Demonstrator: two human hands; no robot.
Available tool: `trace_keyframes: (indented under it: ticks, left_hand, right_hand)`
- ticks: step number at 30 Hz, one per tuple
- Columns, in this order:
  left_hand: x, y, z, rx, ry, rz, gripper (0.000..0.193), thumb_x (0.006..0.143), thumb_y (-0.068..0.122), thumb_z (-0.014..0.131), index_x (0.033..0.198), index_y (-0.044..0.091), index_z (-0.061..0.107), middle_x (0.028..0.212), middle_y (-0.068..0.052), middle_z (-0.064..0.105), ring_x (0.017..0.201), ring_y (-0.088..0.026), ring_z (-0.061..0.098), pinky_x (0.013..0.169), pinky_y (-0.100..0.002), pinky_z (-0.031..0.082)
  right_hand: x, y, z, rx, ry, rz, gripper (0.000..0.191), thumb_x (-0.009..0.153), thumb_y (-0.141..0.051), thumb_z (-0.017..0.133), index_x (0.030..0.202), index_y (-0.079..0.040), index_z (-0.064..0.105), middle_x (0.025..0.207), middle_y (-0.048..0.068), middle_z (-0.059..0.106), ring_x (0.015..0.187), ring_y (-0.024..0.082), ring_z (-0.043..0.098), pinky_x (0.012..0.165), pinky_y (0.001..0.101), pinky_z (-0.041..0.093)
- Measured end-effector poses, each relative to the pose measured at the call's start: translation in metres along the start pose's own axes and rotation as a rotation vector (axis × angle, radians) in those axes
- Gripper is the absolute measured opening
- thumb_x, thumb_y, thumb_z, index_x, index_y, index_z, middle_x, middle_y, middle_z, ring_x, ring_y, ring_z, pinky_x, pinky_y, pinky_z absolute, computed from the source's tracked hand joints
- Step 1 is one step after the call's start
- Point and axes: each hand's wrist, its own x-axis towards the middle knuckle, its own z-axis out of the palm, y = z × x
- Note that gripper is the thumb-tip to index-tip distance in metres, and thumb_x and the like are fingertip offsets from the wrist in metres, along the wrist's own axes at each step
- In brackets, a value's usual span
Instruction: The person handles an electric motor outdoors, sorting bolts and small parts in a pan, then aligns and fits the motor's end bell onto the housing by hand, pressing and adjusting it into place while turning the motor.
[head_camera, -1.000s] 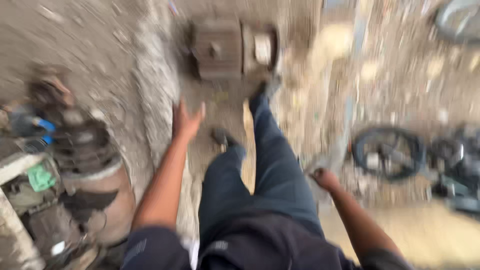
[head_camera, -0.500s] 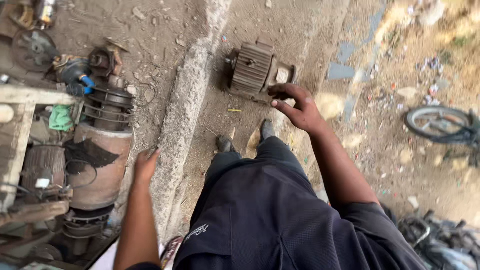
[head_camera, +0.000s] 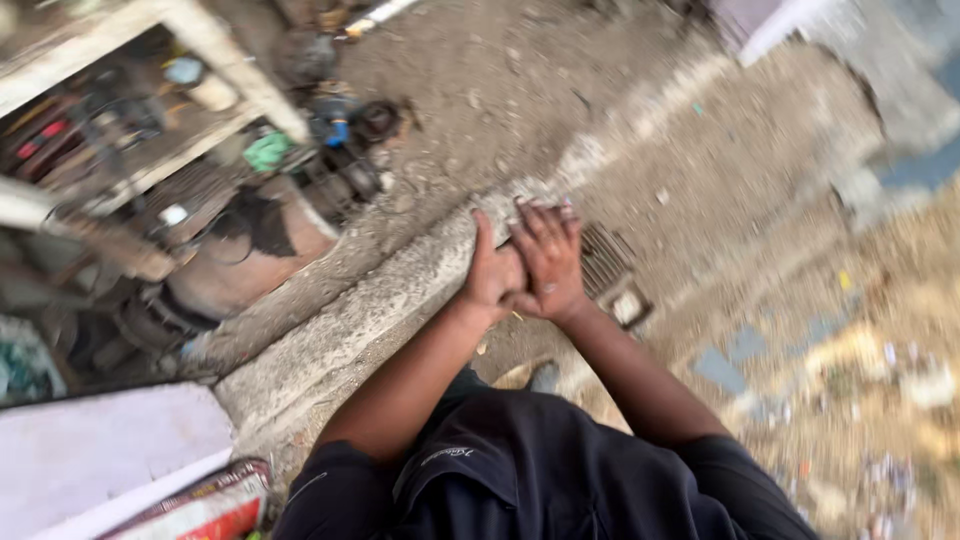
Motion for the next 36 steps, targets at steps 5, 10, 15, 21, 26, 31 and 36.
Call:
trace_keyframes:
  ticks: [5, 10, 15, 21, 26, 31, 36]
  left_hand:
    - [-0.077, 0.081, -0.017, 0.122, 0.091, 0.274, 0.127, 0.073, 0.099, 0.015, 0.168, 0.015, 0.016, 0.177, -0.014, 0.013, 0.162, -0.041, 0.015, 0.128, -0.057, 0.012]
    - [-0.072, 0.118, -0.060, 0.050, 0.013, 0.692, 0.118, 0.092, 0.096, 0.015, 0.170, 0.009, 0.025, 0.180, -0.021, 0.020, 0.164, -0.052, 0.018, 0.134, -0.064, 0.014]
    - [-0.122, 0.196, -0.128, 0.047, 0.230, 0.436, 0.122, 0.074, 0.097, 0.014, 0.166, 0.017, 0.023, 0.177, -0.011, 0.017, 0.162, -0.038, 0.018, 0.129, -0.054, 0.017]
    - [-0.062, 0.243, -0.182, -0.090, 0.138, 0.378, 0.124, 0.080, 0.097, 0.015, 0.167, 0.010, 0.025, 0.174, -0.018, 0.024, 0.157, -0.041, 0.023, 0.128, -0.058, 0.015]
    - [-0.018, 0.289, -0.211, -0.051, 0.135, 0.293, 0.125, 0.077, 0.100, 0.013, 0.167, 0.013, 0.021, 0.174, -0.017, 0.025, 0.161, -0.038, 0.025, 0.130, -0.057, 0.015]
    - [0.023, 0.354, -0.258, 0.131, 0.165, 0.354, 0.121, 0.078, 0.098, 0.019, 0.167, 0.016, 0.024, 0.175, -0.013, 0.026, 0.160, -0.037, 0.029, 0.129, -0.062, 0.016]
    - [0.108, 0.471, -0.311, 0.590, 0.650, 0.655, 0.092, 0.093, 0.081, 0.054, 0.150, 0.009, 0.050, 0.152, -0.017, 0.055, 0.143, -0.039, 0.050, 0.120, -0.054, 0.041]
  right_hand:
    - [0.057, -0.009, 0.053, 0.319, 0.009, 0.185, 0.089, 0.105, -0.070, 0.043, 0.158, 0.001, 0.039, 0.161, 0.030, 0.044, 0.153, 0.049, 0.039, 0.129, 0.0637, 0.022]
    - [0.112, -0.071, 0.142, 0.386, -0.117, -0.355, 0.098, 0.082, -0.076, 0.047, 0.148, -0.004, 0.046, 0.149, 0.026, 0.049, 0.142, 0.046, 0.044, 0.121, 0.0684, 0.015]
    - [0.217, -0.053, 0.195, 0.253, -0.136, 0.001, 0.085, 0.103, -0.068, 0.042, 0.156, -0.001, 0.044, 0.157, 0.029, 0.047, 0.149, 0.048, 0.043, 0.123, 0.0626, 0.032]
    - [0.237, -0.053, 0.229, 0.389, -0.133, -0.315, 0.085, 0.088, -0.066, 0.050, 0.143, -0.002, 0.048, 0.143, 0.031, 0.050, 0.140, 0.048, 0.044, 0.121, 0.0634, 0.029]
    - [0.282, 0.057, 0.282, 0.396, 0.054, -0.024, 0.054, 0.099, -0.037, 0.077, 0.136, -0.005, 0.053, 0.144, 0.019, 0.059, 0.142, 0.037, 0.055, 0.122, 0.0501, 0.046]
    - [0.252, 0.221, 0.266, 0.081, -0.155, 0.470, 0.046, 0.092, -0.030, 0.080, 0.130, -0.005, 0.068, 0.142, 0.023, 0.060, 0.129, 0.043, 0.057, 0.105, 0.0517, 0.048]
    - [0.303, 0.325, 0.278, 0.136, -0.249, 0.462, 0.035, 0.089, -0.024, 0.080, 0.119, -0.007, 0.072, 0.131, 0.017, 0.067, 0.123, 0.036, 0.063, 0.103, 0.0455, 0.052]
